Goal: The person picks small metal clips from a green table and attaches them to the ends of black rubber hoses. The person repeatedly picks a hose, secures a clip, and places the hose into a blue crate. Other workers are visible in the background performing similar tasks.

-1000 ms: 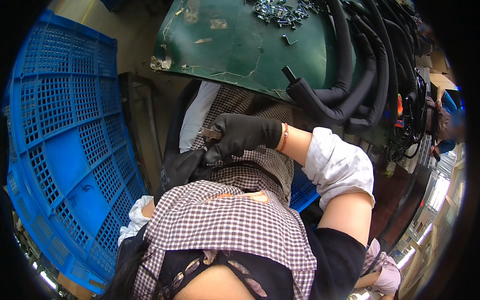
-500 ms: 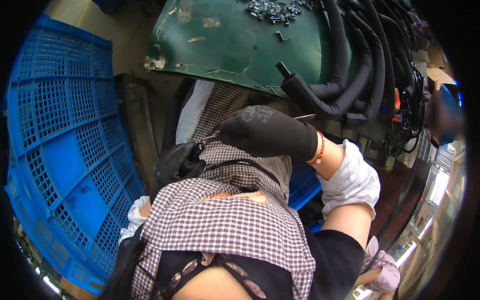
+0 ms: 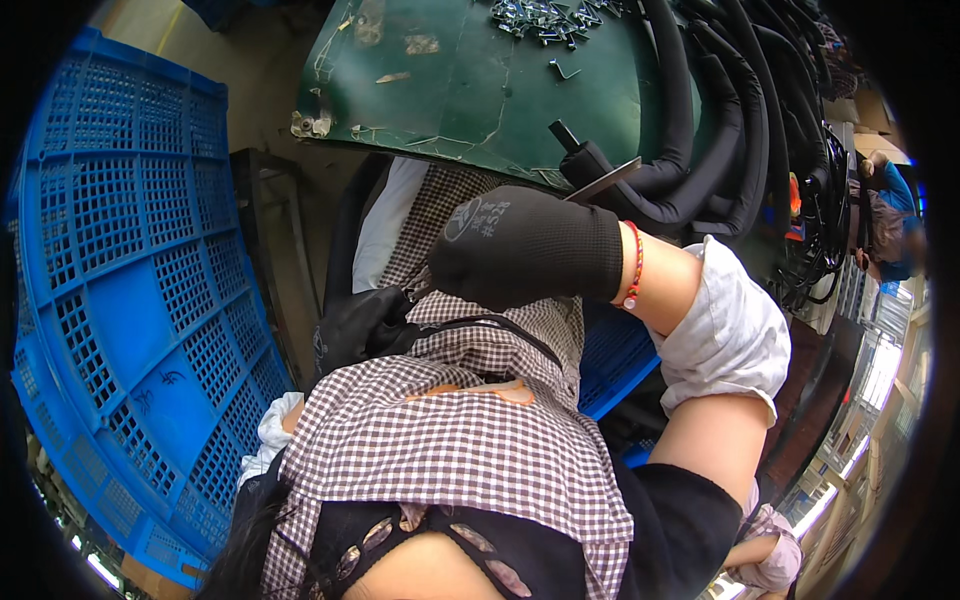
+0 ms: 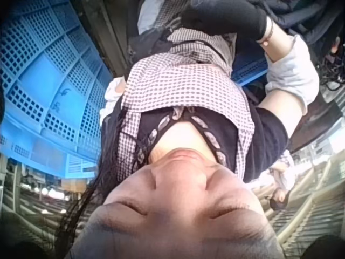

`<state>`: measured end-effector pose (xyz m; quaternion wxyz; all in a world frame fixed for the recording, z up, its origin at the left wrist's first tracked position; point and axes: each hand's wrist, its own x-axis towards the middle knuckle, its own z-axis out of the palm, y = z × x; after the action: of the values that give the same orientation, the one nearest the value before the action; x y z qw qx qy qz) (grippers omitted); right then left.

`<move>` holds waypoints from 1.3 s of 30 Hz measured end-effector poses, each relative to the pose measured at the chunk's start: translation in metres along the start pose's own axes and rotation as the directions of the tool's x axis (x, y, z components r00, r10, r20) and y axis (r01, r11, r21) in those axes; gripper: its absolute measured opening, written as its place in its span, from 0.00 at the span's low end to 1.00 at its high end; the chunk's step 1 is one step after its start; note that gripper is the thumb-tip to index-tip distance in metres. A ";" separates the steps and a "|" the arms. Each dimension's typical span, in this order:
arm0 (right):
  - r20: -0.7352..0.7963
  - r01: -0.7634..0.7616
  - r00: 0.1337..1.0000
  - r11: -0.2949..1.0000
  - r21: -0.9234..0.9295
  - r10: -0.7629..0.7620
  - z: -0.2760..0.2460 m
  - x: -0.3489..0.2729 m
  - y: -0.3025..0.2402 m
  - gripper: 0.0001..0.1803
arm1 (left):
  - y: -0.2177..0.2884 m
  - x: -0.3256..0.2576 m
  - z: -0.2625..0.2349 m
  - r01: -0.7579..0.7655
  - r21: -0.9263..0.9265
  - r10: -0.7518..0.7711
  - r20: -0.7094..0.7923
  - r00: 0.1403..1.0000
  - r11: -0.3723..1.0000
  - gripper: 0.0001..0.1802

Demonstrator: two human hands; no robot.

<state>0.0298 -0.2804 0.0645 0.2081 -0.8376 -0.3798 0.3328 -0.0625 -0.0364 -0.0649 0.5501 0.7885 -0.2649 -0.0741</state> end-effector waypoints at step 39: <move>-0.971 -0.671 0.050 0.712 -0.205 -0.233 0.126 -0.176 -0.075 0.27 | 0.189 0.168 0.022 -0.374 -0.578 0.472 0.021 0.881 0.725 0.27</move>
<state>-0.1839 -0.3578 0.0934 0.0463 -0.8941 -0.0737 -0.4393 0.0080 -0.1868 0.1270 0.7335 0.5022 -0.4499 -0.0859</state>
